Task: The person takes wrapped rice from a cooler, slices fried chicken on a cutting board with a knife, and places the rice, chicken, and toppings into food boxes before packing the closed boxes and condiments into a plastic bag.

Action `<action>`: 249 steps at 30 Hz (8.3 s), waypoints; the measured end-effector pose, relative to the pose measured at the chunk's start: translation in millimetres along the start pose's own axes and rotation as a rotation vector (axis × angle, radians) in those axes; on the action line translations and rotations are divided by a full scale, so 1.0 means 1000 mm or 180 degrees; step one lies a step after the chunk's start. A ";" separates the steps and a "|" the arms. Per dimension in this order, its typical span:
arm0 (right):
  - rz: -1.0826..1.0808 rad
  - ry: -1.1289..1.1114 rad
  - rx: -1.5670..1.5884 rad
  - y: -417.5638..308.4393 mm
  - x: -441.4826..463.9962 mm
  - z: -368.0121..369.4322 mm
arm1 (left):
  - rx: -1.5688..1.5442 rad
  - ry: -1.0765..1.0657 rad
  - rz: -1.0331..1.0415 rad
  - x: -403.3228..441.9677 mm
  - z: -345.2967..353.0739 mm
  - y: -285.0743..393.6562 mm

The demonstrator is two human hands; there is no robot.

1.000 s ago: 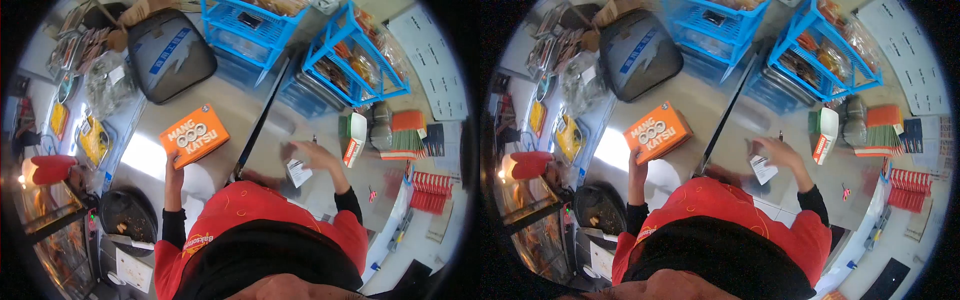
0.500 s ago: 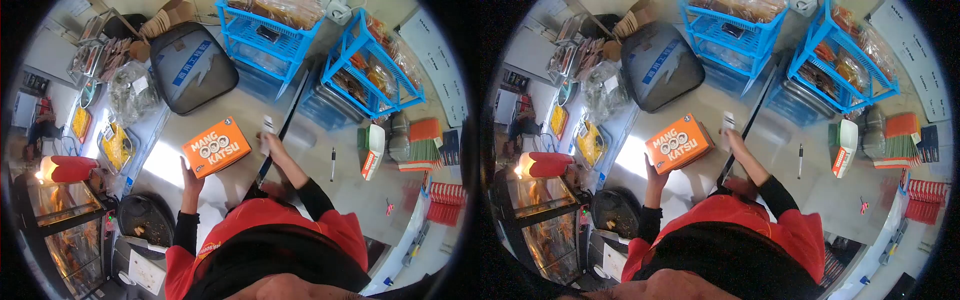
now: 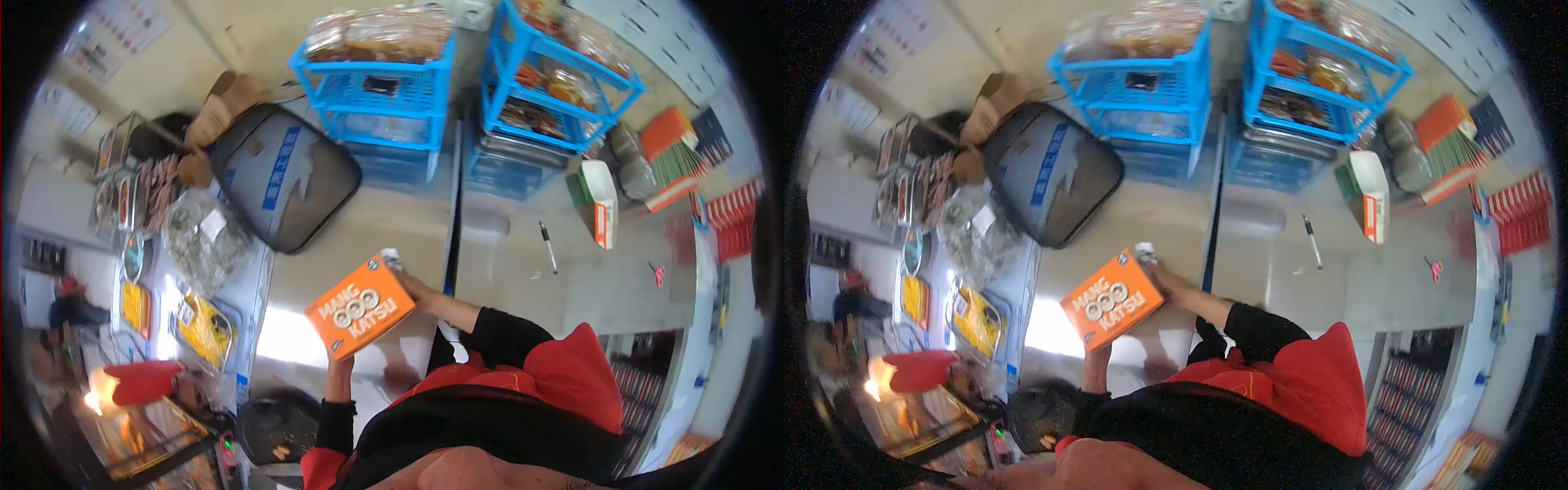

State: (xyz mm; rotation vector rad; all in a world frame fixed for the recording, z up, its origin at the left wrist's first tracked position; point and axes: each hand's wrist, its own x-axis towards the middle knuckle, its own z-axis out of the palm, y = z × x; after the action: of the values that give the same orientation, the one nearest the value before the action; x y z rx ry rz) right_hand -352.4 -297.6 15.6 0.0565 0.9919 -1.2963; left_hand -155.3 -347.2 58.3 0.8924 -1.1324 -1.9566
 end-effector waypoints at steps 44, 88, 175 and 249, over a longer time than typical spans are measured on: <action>-0.2964 0.1584 0.2862 -0.097 -0.300 -0.053 | 0.1136 -0.4177 -0.1923 0.111 0.383 0.012; -0.2089 0.6967 -0.2814 -0.213 -0.551 -0.528 | 0.2416 -0.3166 0.3323 0.177 0.844 -0.305; -0.4611 0.3219 -0.3812 -0.383 -0.472 -0.436 | 0.2006 -0.2935 0.4098 0.141 0.887 0.002; -0.3322 0.2804 0.1676 -0.263 -0.504 -0.582 | 0.1763 -0.5664 0.0970 -0.014 0.797 -0.250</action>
State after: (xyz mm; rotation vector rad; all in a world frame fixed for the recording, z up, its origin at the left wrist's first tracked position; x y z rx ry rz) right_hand -871.9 322.1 108.1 0.6248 1.4546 -2.5978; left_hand -860.4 93.2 140.3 -1.1809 -2.5281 -1.8840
